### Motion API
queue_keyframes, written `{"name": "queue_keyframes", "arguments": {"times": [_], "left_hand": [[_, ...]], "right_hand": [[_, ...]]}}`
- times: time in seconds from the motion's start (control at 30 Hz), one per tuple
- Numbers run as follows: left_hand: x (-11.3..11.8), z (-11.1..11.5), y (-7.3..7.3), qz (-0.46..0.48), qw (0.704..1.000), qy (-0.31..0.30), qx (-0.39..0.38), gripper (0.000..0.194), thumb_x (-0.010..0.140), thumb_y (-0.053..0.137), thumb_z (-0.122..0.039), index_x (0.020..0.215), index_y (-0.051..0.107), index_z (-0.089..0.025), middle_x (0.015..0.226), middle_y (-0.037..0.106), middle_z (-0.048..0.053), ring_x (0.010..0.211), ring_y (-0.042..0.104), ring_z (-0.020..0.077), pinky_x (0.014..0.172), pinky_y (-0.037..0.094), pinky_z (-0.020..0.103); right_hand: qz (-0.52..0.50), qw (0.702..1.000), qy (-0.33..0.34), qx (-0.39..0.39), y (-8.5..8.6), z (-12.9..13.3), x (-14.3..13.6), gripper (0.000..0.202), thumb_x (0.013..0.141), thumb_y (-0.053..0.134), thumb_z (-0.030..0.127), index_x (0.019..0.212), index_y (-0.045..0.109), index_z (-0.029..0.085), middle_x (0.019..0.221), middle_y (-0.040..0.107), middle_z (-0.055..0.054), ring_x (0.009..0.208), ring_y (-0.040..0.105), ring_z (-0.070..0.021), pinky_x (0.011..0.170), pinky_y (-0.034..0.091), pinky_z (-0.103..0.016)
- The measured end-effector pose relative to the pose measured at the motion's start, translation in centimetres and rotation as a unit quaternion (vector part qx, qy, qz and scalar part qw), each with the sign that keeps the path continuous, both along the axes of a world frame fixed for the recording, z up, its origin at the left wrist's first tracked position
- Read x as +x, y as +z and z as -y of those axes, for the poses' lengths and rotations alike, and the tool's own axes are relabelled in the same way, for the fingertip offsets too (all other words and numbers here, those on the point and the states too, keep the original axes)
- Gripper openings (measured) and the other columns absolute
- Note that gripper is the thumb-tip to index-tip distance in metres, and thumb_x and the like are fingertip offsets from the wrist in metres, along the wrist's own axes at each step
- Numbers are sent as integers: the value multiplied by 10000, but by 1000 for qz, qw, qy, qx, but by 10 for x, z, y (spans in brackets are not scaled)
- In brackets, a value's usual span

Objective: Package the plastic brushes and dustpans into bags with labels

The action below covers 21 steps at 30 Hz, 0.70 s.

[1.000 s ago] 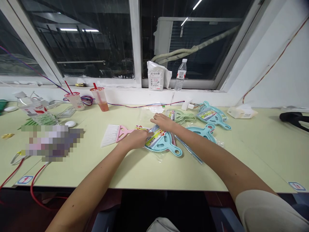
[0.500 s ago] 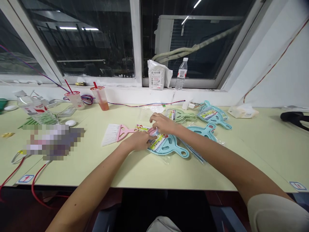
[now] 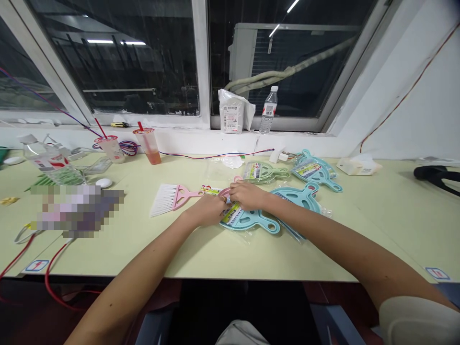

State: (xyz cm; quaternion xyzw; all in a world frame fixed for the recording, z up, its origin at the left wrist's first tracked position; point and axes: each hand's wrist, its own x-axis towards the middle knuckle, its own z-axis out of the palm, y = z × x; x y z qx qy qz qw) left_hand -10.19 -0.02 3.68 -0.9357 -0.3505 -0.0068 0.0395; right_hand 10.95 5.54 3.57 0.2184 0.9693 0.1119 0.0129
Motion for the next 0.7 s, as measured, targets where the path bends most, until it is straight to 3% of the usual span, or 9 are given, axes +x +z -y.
{"name": "queue_keyframes", "arguments": {"times": [0.3, 0.47, 0.57, 0.7], "left_hand": [[3, 3, 1, 4, 1000, 14, 2, 254, 896, 513, -314, 816, 723, -196, 844, 710, 81, 685, 632, 220, 599, 363, 327], [4, 5, 0, -2, 1000, 21, 0, 244, 884, 523, -308, 749, 688, -190, 746, 683, 74, 640, 612, 214, 572, 321, 329], [5, 7, 0, -2, 1000, 19, 2, 231, 883, 522, -312, 787, 695, -195, 759, 688, 74, 649, 615, 216, 574, 315, 329], [5, 8, 1, -4, 1000, 17, 4, 244, 897, 514, -331, 898, 718, -197, 830, 705, 86, 686, 635, 233, 588, 330, 331]], "right_hand": [[36, 998, -19, 38, 1, 4, -9, 196, 891, 554, 116, 939, 744, 121, 954, 690, -156, 1009, 576, -275, 902, 374, -399], [3, 1000, 11, 4, -3, 5, -7, 201, 866, 570, 120, 953, 751, 132, 948, 709, -135, 1030, 562, -265, 892, 377, -374], [-18, 999, 22, -23, -6, 2, -2, 220, 862, 562, 113, 954, 758, 155, 925, 716, -111, 1023, 552, -250, 889, 374, -357], [14, 1000, -17, -10, -4, -10, 3, 187, 835, 569, 103, 868, 747, 144, 875, 699, -125, 990, 555, -255, 887, 368, -366]]}}
